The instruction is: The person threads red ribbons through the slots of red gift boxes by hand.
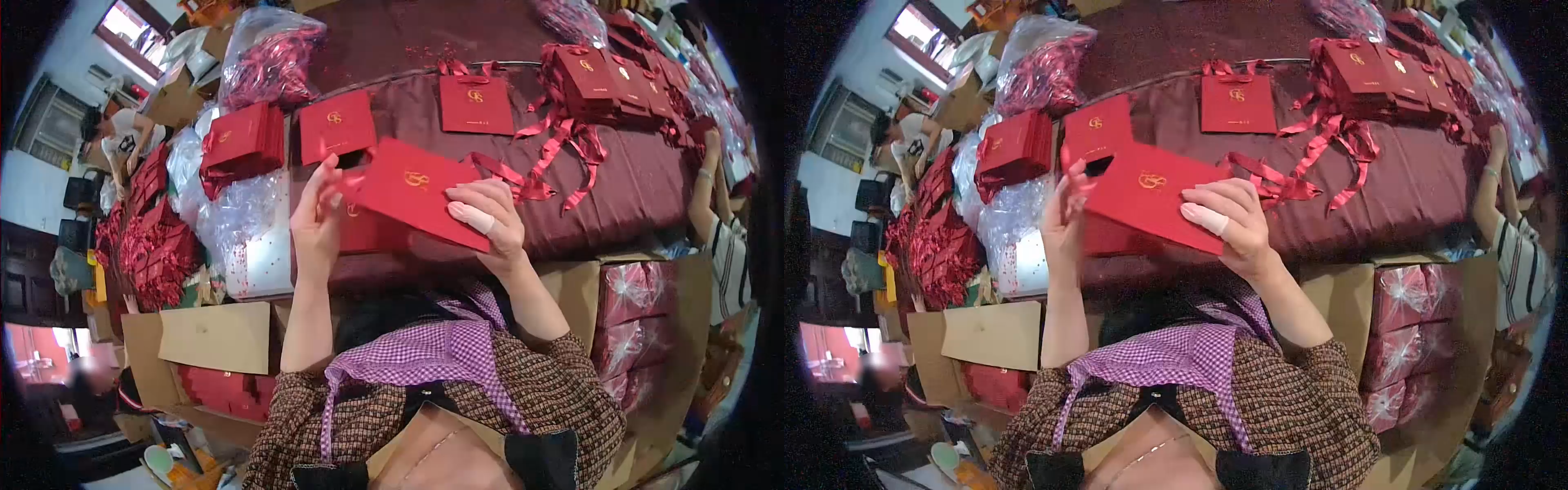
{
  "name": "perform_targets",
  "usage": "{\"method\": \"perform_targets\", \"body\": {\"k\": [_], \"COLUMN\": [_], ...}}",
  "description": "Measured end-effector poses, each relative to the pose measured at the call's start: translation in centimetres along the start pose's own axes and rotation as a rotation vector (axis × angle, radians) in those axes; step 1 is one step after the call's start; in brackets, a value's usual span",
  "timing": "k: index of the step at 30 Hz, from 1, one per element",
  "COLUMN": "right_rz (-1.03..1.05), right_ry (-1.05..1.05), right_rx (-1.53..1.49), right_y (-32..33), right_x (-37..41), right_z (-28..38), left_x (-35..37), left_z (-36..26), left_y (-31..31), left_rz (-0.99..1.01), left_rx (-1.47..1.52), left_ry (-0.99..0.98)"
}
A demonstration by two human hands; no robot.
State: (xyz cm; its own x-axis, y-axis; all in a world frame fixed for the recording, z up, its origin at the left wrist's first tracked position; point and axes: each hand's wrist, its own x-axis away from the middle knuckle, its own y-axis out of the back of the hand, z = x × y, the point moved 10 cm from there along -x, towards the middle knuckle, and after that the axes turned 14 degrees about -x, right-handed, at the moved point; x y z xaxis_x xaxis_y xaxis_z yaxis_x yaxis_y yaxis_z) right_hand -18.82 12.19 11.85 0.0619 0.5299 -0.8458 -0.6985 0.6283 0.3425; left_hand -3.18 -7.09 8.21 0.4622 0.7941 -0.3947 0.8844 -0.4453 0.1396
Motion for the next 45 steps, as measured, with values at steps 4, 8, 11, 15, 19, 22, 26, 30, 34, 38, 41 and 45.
{"method": "perform_targets", "body": {"k": [4, 8, 11, 15, 19, 22, 26, 30, 34, 38, 41, 45], "right_rz": [-0.044, 0.024, 0.063, 0.11, 0.216, 0.241, 0.271, 0.166, -0.139, -0.032, 0.19, 0.211], "right_ry": [0.046, 0.118, 0.121, 0.107, 0.115, 0.132, 0.124, -0.104, -0.369, -0.77, -0.959, -0.874], "right_rx": [0.145, 0.25, 0.261, 0.281, 0.177, 0.077, 0.061, 0.269, 0.451, 0.48, 0.684, 0.75], "right_y": [0.3, -1.1, -1.7, -2.2, -4.5, -5.6, -6.2, -3.6, 5.0, 8.1, 6.9, 5.4], "right_x": [-0.5, -0.2, 0.1, 0.9, 2.3, 3.1, 3.4, 2.3, 3.7, 6.4, 7.0, 6.9], "right_z": [1.4, 2.2, 2.5, 2.5, 2.7, 3.0, 2.2, -2.4, -9.6, -16.1, -18.3, -19.3], "left_x": [1.5, 2.4, 2.5, 1.8, 0.7, 0.6, 0.8, 0.4, 0.4, 0.7, 1.0, 1.3], "left_z": [3.0, 0.6, 0.6, 0.7, -1.9, 1.4, 5.8, 6.4, 5.9, 6.8, 7.3, 7.2], "left_y": [-0.5, -3.4, -2.5, 0.7, 1.1, 0.4, 0.1, 0.9, 1.4, 0.6, 0.2, -0.1], "left_rz": [0.052, 0.214, 0.183, -0.048, 0.006, 0.141, 0.209, 0.157, 0.087, 0.069, 0.056, 0.047], "left_rx": [0.354, 0.646, 0.355, -0.304, -0.667, -0.549, -0.271, 0.012, 0.028, 0.067, 0.05, 0.031], "left_ry": [0.349, 0.44, 0.364, 0.152, 0.017, 0.169, 0.364, 0.426, 0.408, 0.408, 0.423, 0.443]}}
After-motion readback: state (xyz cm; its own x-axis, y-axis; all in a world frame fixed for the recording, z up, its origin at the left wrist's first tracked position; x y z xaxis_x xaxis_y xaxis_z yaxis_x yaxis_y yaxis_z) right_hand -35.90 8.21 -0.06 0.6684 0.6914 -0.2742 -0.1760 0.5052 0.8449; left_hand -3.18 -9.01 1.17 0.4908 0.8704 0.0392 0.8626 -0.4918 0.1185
